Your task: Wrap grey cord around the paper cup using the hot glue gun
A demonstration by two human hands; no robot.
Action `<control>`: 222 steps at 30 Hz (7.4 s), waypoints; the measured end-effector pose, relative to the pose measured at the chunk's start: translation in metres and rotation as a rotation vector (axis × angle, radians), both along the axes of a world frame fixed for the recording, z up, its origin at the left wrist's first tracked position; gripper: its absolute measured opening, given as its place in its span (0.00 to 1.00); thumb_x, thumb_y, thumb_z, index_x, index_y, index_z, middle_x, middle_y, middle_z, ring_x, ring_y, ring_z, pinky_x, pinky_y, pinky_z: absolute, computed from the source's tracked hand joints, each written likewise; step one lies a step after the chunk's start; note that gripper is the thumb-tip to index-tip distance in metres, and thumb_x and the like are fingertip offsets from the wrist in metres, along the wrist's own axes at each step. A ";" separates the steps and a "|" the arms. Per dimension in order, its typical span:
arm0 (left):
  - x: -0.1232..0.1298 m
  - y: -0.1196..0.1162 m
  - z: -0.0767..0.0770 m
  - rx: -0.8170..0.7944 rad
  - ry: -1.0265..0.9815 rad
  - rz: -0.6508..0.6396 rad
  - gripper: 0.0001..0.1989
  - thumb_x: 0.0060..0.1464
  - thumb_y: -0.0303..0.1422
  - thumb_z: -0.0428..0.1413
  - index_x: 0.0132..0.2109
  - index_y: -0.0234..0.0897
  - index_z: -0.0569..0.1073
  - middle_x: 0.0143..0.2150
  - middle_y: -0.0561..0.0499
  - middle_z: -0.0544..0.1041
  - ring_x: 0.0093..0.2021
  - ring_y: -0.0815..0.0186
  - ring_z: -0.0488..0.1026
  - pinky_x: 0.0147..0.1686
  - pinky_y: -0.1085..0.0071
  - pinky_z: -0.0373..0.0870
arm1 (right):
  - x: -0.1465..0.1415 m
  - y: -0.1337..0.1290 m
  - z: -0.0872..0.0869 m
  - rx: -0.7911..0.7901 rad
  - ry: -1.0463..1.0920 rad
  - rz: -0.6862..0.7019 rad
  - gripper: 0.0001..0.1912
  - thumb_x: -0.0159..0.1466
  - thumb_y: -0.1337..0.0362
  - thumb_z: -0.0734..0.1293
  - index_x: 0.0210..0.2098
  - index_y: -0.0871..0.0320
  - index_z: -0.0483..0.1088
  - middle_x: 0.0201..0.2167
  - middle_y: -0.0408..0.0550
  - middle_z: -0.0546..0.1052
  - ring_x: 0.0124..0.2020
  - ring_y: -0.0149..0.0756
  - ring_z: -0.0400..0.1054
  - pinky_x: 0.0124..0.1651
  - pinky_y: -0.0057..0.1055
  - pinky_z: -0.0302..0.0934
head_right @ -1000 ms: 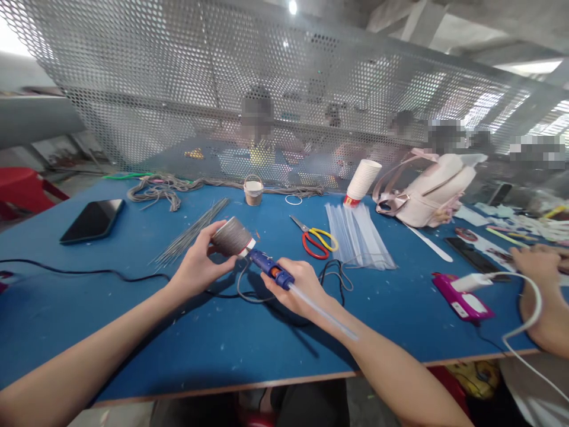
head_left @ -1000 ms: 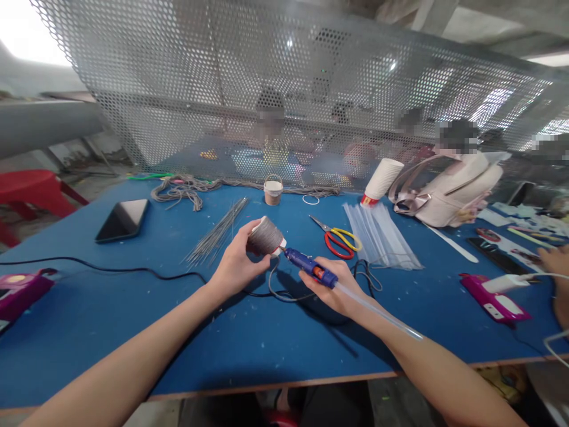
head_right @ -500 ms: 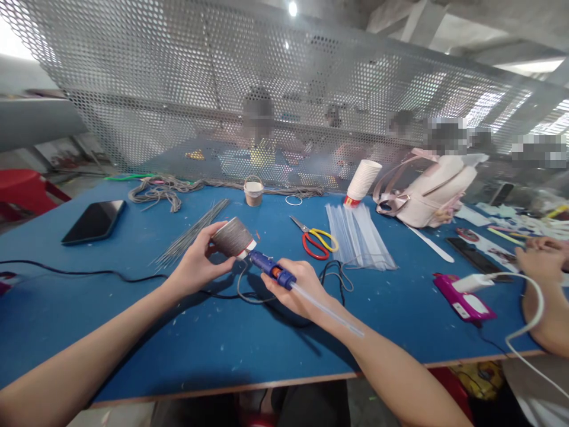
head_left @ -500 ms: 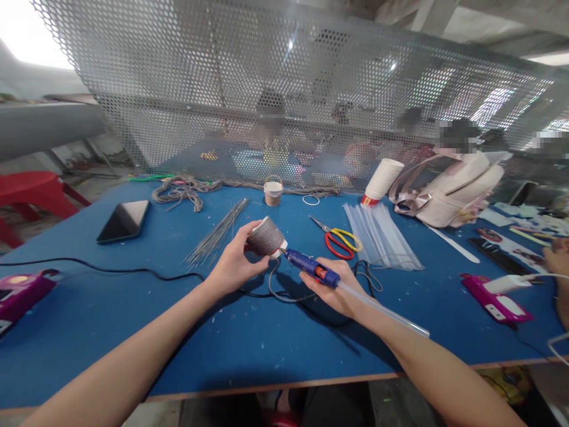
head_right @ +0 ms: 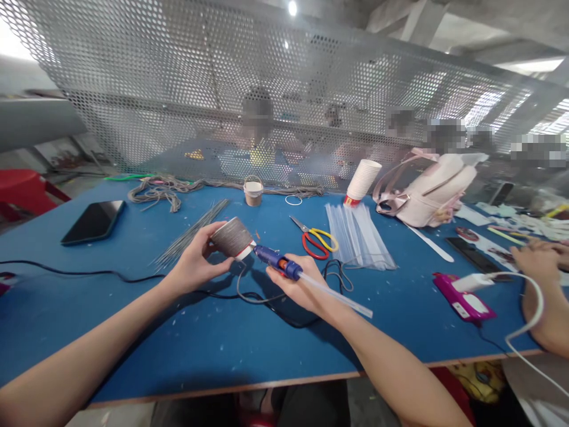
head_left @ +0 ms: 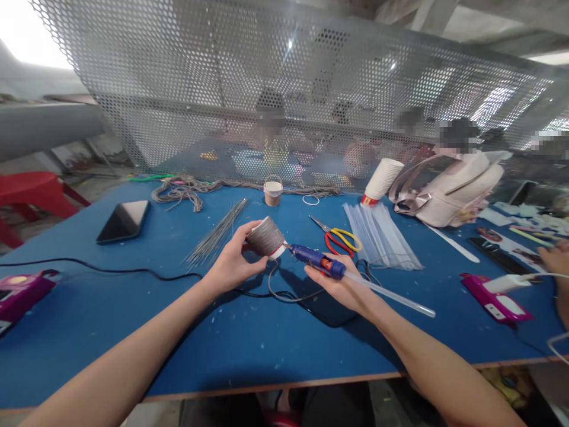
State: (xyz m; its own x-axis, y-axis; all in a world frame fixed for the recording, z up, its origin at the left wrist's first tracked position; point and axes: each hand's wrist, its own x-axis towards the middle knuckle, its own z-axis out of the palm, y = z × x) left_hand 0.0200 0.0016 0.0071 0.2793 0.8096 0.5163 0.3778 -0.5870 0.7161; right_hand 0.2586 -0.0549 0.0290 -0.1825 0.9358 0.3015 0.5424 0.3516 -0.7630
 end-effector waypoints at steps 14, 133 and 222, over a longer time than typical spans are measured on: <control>0.000 0.001 -0.001 0.019 -0.004 -0.016 0.31 0.49 0.31 0.59 0.60 0.42 0.61 0.57 0.43 0.71 0.53 0.58 0.73 0.47 0.63 0.75 | -0.001 -0.003 0.002 0.027 -0.034 0.023 0.15 0.60 0.59 0.65 0.21 0.56 0.59 0.16 0.37 0.60 0.19 0.26 0.52 0.20 0.25 0.50; 0.013 -0.013 0.022 -0.266 -0.003 0.086 0.27 0.43 0.37 0.60 0.53 0.38 0.67 0.44 0.49 0.76 0.38 0.62 0.75 0.37 0.65 0.73 | -0.040 0.033 -0.003 0.531 -0.377 0.059 0.09 0.67 0.67 0.62 0.31 0.58 0.72 0.29 0.47 0.76 0.31 0.34 0.70 0.36 0.29 0.60; 0.010 -0.015 0.027 -0.286 -0.128 0.045 0.26 0.43 0.36 0.60 0.51 0.39 0.66 0.45 0.48 0.73 0.42 0.61 0.72 0.38 0.65 0.71 | -0.033 0.051 0.008 -0.098 0.205 0.149 0.06 0.56 0.63 0.65 0.26 0.58 0.69 0.23 0.41 0.72 0.25 0.30 0.64 0.31 0.29 0.59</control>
